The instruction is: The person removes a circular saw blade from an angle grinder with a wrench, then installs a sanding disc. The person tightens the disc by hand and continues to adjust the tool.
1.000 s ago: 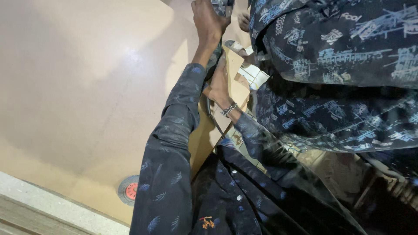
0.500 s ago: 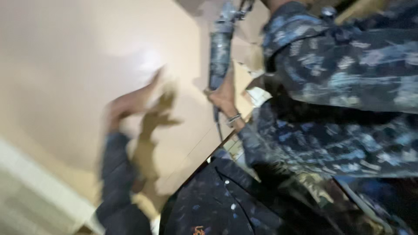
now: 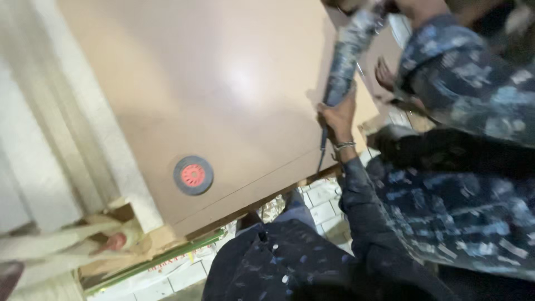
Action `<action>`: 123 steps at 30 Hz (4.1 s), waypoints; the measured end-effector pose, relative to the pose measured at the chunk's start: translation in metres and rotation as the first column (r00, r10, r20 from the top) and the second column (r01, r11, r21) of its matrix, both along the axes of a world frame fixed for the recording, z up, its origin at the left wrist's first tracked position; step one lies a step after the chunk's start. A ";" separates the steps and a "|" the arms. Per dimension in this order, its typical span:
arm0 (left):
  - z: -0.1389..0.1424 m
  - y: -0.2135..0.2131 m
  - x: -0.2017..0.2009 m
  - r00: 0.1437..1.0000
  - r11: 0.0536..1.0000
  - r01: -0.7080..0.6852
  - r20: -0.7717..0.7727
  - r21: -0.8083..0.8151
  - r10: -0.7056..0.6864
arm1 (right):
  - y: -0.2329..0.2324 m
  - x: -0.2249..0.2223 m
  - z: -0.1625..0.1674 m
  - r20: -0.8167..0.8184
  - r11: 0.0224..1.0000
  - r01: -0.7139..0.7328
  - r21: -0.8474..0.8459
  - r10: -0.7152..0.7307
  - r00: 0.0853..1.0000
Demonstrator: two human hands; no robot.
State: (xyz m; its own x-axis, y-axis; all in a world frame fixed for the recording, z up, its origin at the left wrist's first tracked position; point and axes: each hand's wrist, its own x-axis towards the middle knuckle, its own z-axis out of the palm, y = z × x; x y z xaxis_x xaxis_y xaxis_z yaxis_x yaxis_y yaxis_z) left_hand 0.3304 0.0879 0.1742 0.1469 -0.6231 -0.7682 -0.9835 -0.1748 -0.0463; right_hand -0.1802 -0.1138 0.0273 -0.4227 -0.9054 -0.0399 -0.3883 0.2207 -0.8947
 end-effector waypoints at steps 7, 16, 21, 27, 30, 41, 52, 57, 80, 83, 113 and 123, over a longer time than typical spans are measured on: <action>-0.003 0.191 0.020 0.995 0.996 -0.075 -0.065 0.051 0.079 | -0.008 -0.011 -0.058 -0.056 1.000 -0.004 0.020 0.005 0.998; 0.017 0.257 -0.089 0.776 0.954 -0.146 -0.629 -0.260 -0.053 | 0.050 -0.015 -0.070 -0.542 0.863 -0.491 -0.119 0.358 0.761; -0.032 0.195 -0.180 0.372 0.831 -0.409 -0.900 -0.377 -0.226 | 0.211 0.054 0.007 0.036 0.573 -0.761 -0.303 0.805 0.592; -0.026 0.203 -0.221 0.518 0.837 -0.351 -0.832 -0.419 -0.200 | 0.325 0.112 0.115 -0.136 0.143 -0.775 -0.616 0.950 0.283; -0.021 0.210 -0.213 0.484 0.844 -0.329 -0.843 -0.423 -0.233 | 0.344 0.117 0.143 -0.218 0.085 -0.839 -0.537 0.947 0.235; -0.016 0.213 -0.162 0.140 0.902 -0.405 -0.985 -0.151 -0.102 | 0.368 0.155 0.138 -0.048 0.313 -0.855 -0.413 0.931 0.363; -0.040 0.185 -0.155 -0.246 0.912 -0.327 -0.909 -0.249 -0.336 | 0.406 0.186 0.157 0.001 0.633 -0.643 -0.431 0.713 0.701; -0.045 0.180 -0.158 -0.276 0.903 -0.301 -0.879 -0.306 -0.389 | 0.408 0.194 0.174 -0.063 0.661 -0.609 -0.439 0.653 0.755; -0.063 0.109 -0.172 0.424 0.774 -0.375 -0.837 -0.510 -0.346 | 0.312 0.146 0.128 -0.464 0.428 -0.867 -0.255 0.733 0.498; -0.075 0.095 -0.200 0.508 0.684 -0.505 -0.822 -0.526 -0.258 | 0.294 0.127 0.113 -0.542 0.330 -0.938 0.105 0.810 0.224; -0.077 -0.098 -0.259 0.498 0.735 0.167 -0.587 -0.657 -0.638 | 0.194 0.076 0.014 -0.370 0.784 -0.589 -0.197 0.497 0.785; -0.178 -0.219 -0.312 -0.249 0.834 -0.518 -0.966 0.188 0.064 | 0.161 0.014 0.004 -0.099 0.960 -0.210 0.183 0.231 0.968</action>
